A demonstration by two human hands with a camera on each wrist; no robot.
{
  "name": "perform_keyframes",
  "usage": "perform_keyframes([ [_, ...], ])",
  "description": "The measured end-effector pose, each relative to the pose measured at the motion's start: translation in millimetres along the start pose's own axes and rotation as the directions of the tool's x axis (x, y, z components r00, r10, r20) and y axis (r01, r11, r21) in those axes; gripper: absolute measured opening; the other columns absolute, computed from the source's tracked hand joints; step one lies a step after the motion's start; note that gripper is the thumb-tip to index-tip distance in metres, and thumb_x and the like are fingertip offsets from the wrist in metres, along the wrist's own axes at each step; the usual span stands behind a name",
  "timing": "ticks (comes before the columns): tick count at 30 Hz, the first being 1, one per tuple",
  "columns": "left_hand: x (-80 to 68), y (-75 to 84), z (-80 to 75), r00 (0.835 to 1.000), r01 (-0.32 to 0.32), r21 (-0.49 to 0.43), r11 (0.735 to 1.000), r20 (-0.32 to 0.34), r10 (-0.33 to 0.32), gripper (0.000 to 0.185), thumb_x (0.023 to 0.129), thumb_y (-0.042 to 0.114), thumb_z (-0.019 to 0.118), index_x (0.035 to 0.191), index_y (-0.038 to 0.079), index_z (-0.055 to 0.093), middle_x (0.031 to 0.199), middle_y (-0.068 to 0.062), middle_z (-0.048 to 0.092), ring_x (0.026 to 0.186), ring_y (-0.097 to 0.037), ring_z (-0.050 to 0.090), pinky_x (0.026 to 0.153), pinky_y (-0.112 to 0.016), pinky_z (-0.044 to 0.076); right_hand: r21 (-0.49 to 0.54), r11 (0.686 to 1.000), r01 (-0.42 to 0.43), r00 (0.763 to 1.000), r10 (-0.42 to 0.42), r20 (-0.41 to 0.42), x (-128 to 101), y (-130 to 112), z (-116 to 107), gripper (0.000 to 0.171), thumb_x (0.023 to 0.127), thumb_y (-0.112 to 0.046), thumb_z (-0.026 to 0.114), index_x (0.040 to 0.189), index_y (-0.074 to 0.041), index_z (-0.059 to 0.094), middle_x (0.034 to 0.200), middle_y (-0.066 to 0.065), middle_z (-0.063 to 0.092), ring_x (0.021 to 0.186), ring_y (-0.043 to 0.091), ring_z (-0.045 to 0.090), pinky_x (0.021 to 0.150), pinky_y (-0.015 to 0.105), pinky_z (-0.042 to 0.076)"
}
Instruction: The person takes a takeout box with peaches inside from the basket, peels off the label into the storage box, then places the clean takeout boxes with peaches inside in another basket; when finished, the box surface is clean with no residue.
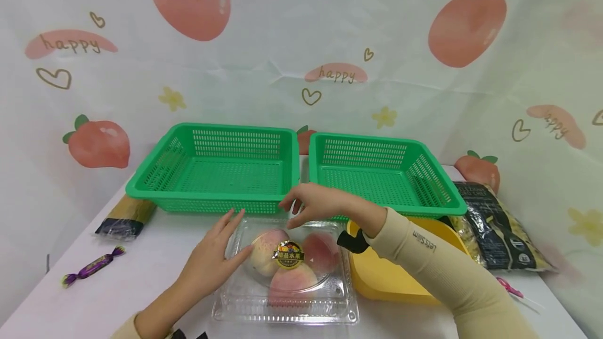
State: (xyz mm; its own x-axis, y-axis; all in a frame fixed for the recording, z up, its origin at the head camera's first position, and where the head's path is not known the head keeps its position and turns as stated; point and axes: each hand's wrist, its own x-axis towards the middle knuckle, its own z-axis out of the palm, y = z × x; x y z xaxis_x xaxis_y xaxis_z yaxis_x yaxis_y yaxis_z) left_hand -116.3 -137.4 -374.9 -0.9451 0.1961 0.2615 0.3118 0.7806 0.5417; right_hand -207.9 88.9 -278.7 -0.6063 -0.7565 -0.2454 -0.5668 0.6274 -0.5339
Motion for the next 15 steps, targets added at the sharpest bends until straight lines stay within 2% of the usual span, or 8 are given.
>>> perform_keyframes([
  [3, 8.7, 0.0, 6.9, 0.998, -0.03, -0.185, 0.982, 0.045, 0.039, 0.063, 0.09, 0.032, 0.06, 0.144, 0.01, 0.035, 0.151, -0.019, 0.026, 0.133, -0.047, 0.031, 0.094, -0.069, 0.034, -0.003, 1.0, 0.031, 0.998, -0.031, 0.052, 6, 0, 3, 0.035, 0.084, -0.012, 0.069, 0.117, 0.0, 0.063, 0.111, 0.01, 0.066, 0.094, 0.013, 0.063, 0.077, 0.017, 0.05],
  [6, 14.0, 1.0, 11.4, 0.996, -0.056, -0.28, 0.958, 0.054, 0.074, 0.056, 0.092, 0.025, 0.058, 0.142, 0.009, 0.039, 0.151, -0.019, 0.026, 0.134, -0.048, 0.026, 0.095, -0.071, 0.029, -0.007, 0.999, 0.039, 0.993, -0.039, 0.111, 11, -1, 6, 0.029, 0.083, -0.01, 0.069, 0.11, -0.001, 0.066, 0.103, 0.008, 0.068, 0.087, 0.008, 0.06, 0.075, 0.015, 0.05],
  [10, 16.8, 1.0, 15.1, 0.995, -0.069, -0.308, 0.949, 0.051, 0.089, 0.051, 0.092, 0.02, 0.057, 0.139, 0.006, 0.043, 0.149, -0.019, 0.031, 0.134, -0.047, 0.028, 0.097, -0.071, 0.029, 0.017, 1.0, 0.019, 0.985, -0.022, 0.171, 14, -1, 10, 0.02, 0.083, -0.006, 0.069, 0.102, -0.002, 0.069, 0.096, 0.005, 0.068, 0.08, 0.005, 0.058, 0.072, 0.015, 0.05],
  [15, 17.1, 0.4, 18.3, 0.995, -0.061, -0.277, 0.959, 0.061, 0.081, 0.051, 0.093, 0.022, 0.056, 0.14, 0.008, 0.042, 0.146, -0.015, 0.036, 0.132, -0.044, 0.033, 0.096, -0.066, 0.034, 0.071, 0.997, 0.024, 0.974, -0.039, 0.222, 18, -2, 18, 0.012, 0.082, -0.002, 0.069, 0.094, 0.0, 0.069, 0.088, 0.007, 0.07, 0.073, 0.002, 0.058, 0.068, 0.015, 0.051],
])
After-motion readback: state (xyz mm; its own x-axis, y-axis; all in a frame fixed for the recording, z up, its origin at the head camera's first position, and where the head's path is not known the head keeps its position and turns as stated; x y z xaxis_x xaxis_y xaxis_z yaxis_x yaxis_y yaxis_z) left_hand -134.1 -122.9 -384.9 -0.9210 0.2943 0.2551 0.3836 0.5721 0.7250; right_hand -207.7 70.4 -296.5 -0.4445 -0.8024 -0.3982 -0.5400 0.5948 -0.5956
